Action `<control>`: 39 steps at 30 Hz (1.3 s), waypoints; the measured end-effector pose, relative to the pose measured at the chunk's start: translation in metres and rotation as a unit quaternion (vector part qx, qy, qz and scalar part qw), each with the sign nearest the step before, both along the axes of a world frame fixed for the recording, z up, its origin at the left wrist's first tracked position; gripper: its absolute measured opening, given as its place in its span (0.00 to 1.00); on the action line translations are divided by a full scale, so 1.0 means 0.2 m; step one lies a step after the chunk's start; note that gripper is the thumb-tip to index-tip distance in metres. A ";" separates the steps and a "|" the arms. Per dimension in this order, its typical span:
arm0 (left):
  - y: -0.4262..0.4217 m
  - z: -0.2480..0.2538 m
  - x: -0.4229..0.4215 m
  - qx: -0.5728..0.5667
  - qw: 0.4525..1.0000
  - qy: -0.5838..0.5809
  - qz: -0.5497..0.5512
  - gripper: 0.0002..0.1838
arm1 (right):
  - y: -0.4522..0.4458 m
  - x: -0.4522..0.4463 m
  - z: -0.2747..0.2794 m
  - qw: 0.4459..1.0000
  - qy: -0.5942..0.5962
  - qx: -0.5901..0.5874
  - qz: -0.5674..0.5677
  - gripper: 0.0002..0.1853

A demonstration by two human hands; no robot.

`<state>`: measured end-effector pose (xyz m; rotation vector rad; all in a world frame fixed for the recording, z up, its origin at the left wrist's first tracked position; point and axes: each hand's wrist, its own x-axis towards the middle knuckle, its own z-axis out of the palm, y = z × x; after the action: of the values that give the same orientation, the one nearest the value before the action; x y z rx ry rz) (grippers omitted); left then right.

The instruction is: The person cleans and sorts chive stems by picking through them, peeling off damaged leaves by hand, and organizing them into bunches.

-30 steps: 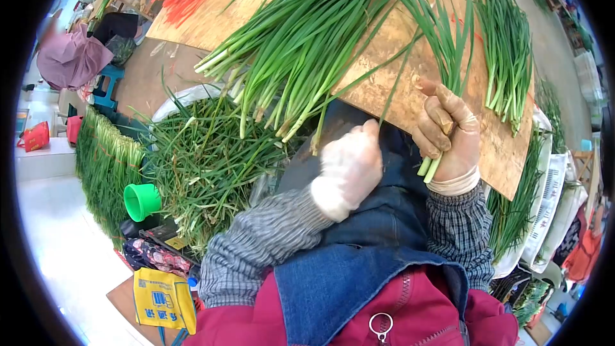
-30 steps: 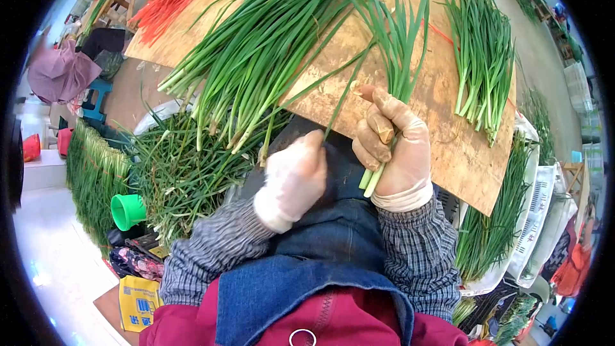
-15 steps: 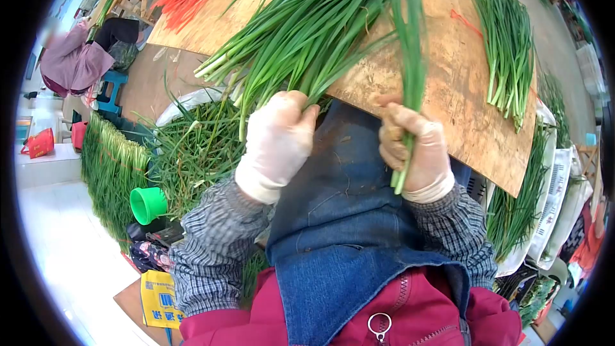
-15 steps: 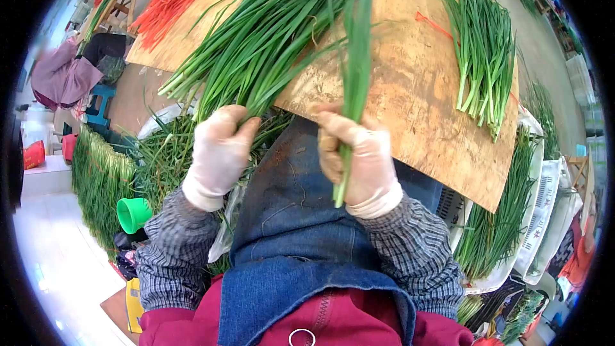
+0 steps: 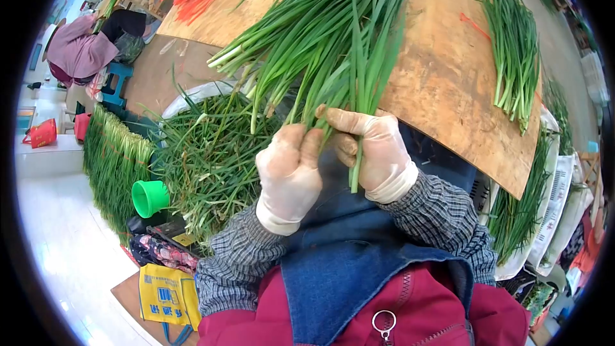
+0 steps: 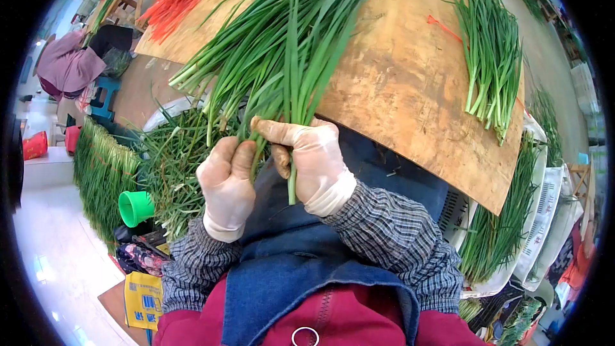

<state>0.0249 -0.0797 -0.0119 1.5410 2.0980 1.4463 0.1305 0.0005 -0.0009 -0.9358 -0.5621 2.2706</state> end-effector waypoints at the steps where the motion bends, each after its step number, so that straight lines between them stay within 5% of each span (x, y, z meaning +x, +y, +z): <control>1: -0.04 -0.01 -0.02 -0.009 1.000 -0.020 0.013 0.04 | -0.01 -0.01 0.00 1.000 0.017 -0.016 -0.002 0.04; 5: -0.16 0.09 -0.06 0.019 0.939 -0.331 0.090 0.12 | 0.01 -0.01 -0.05 0.998 0.050 -0.023 0.003 0.04; 12: -0.46 0.13 -0.41 0.071 0.924 -0.204 0.315 0.15 | 0.09 0.12 -0.14 0.998 0.048 0.031 -0.023 0.09; 14: -0.65 0.02 -0.63 -0.167 0.910 0.073 0.372 0.14 | 0.10 0.17 -0.13 0.998 0.062 -0.006 -0.031 0.10; 16: -0.72 -0.07 -0.70 -0.376 0.775 0.363 0.356 0.14 | 0.08 0.17 -0.08 0.992 0.088 -0.082 -0.046 0.14; 18: -0.60 -0.07 -0.60 -0.205 0.808 0.465 0.297 0.14 | 0.07 0.16 -0.06 0.990 0.090 -0.102 -0.036 0.15; 20: -0.37 -0.01 -0.39 -0.058 0.935 0.307 0.167 0.17 | 0.07 0.17 -0.08 0.987 0.107 -0.117 -0.005 0.16; 22: -0.20 -0.06 -0.26 0.019 0.972 0.233 0.021 0.17 | 0.09 0.19 -0.15 0.980 0.144 -0.126 0.048 0.16; 26: 0.08 -0.04 -0.07 -0.209 0.928 0.308 0.004 0.20 | 0.09 0.16 -0.10 0.998 0.029 -0.038 0.039 0.16; 27: 0.10 -0.11 -0.08 -0.125 0.928 0.351 -0.006 0.16 | 0.09 0.14 -0.06 0.999 -0.010 -0.038 0.020 0.13; 30: 0.08 -0.10 -0.07 -0.003 0.987 0.154 -0.039 0.08 | 0.07 0.09 -0.02 0.997 -0.073 0.017 -0.002 0.08; 31: 0.07 -0.09 -0.06 0.010 0.998 -0.018 -0.060 0.03 | 0.06 0.07 -0.03 0.997 -0.073 0.019 -0.002 0.07; 32: 0.04 0.01 -0.04 -0.140 0.964 -0.223 -0.035 0.06 | 0.05 0.05 -0.04 0.998 -0.065 0.025 0.002 0.07; 34: 0.02 0.05 -0.04 -0.197 0.919 -0.341 -0.031 0.06 | 0.04 0.02 -0.05 0.998 -0.050 0.035 0.013 0.06; 39: -0.02 0.06 0.01 -0.069 0.917 -0.389 0.047 0.10 | 0.03 0.00 -0.02 0.998 -0.046 0.033 -0.025 0.06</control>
<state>0.0272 -0.0833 -0.0005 0.6342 1.7253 1.5457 0.1307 0.0067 -0.0051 -1.0146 -0.6420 2.1614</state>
